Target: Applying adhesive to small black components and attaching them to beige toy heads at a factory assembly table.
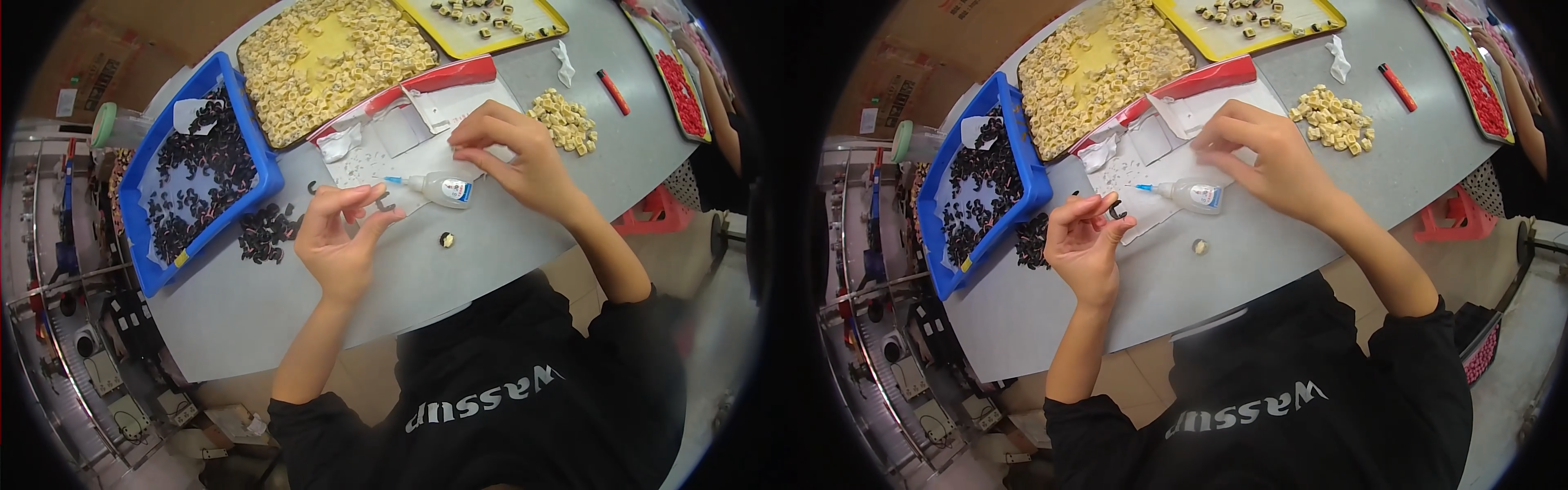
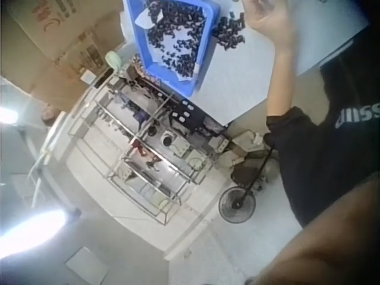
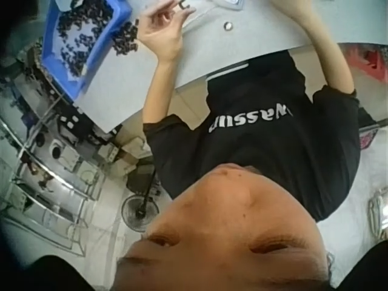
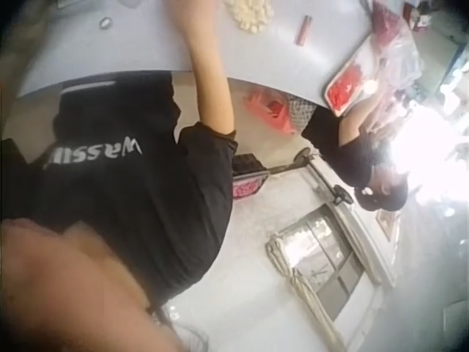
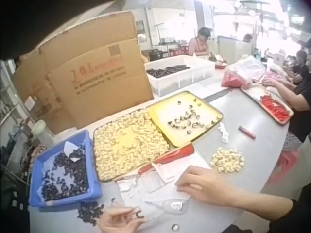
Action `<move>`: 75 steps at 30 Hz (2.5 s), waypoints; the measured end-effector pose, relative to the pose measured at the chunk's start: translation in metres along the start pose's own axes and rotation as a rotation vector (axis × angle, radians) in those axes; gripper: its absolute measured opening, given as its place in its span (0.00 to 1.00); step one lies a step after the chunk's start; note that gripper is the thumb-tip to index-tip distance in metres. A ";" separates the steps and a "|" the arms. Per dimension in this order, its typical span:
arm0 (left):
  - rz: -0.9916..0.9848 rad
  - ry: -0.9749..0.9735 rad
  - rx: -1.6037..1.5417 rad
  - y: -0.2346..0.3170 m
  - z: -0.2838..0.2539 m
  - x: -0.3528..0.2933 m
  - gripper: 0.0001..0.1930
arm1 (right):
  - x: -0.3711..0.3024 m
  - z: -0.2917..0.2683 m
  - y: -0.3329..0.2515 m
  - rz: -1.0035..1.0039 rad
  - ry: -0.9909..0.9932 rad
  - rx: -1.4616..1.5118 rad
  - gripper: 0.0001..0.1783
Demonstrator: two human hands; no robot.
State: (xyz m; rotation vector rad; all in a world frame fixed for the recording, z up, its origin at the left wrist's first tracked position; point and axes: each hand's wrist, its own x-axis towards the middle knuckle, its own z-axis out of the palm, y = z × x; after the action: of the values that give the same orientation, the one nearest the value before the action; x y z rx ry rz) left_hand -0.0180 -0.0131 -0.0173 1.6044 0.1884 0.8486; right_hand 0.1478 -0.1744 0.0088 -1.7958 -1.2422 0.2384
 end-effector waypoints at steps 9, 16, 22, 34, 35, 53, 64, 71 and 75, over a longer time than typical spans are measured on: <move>0.031 0.032 -0.082 0.003 0.001 -0.003 0.21 | 0.019 0.027 -0.044 0.402 -0.200 0.941 0.08; 0.049 -0.016 -0.016 0.006 -0.005 -0.002 0.22 | 0.028 0.030 -0.040 0.502 -0.318 0.946 0.07; 0.056 0.017 -0.110 0.006 -0.002 0.001 0.20 | 0.035 0.031 -0.034 0.553 -0.413 0.997 0.08; 0.155 0.042 0.170 0.002 -0.003 -0.001 0.19 | 0.035 0.041 -0.023 0.578 -0.425 1.200 0.17; 0.151 0.043 0.169 0.002 -0.004 0.000 0.19 | 0.034 0.041 -0.023 0.583 -0.425 1.200 0.17; 0.337 -0.047 0.193 0.012 0.004 0.004 0.22 | 0.027 0.043 -0.022 0.604 -0.513 1.389 0.33; 0.301 -0.185 0.123 0.017 0.005 -0.006 0.21 | 0.023 0.044 -0.024 0.413 -0.615 1.396 0.35; 0.348 -0.214 0.159 0.016 0.004 -0.006 0.19 | 0.020 0.045 -0.024 0.415 -0.644 1.352 0.35; 0.346 -0.283 0.162 0.019 -0.002 -0.006 0.17 | 0.019 0.045 -0.023 0.420 -0.656 1.350 0.33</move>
State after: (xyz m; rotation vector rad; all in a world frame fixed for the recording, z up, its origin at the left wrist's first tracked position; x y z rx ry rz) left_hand -0.0297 -0.0190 -0.0025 1.9222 -0.2338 0.8707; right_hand 0.1143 -0.1316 0.0068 -0.7136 -0.6870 1.5692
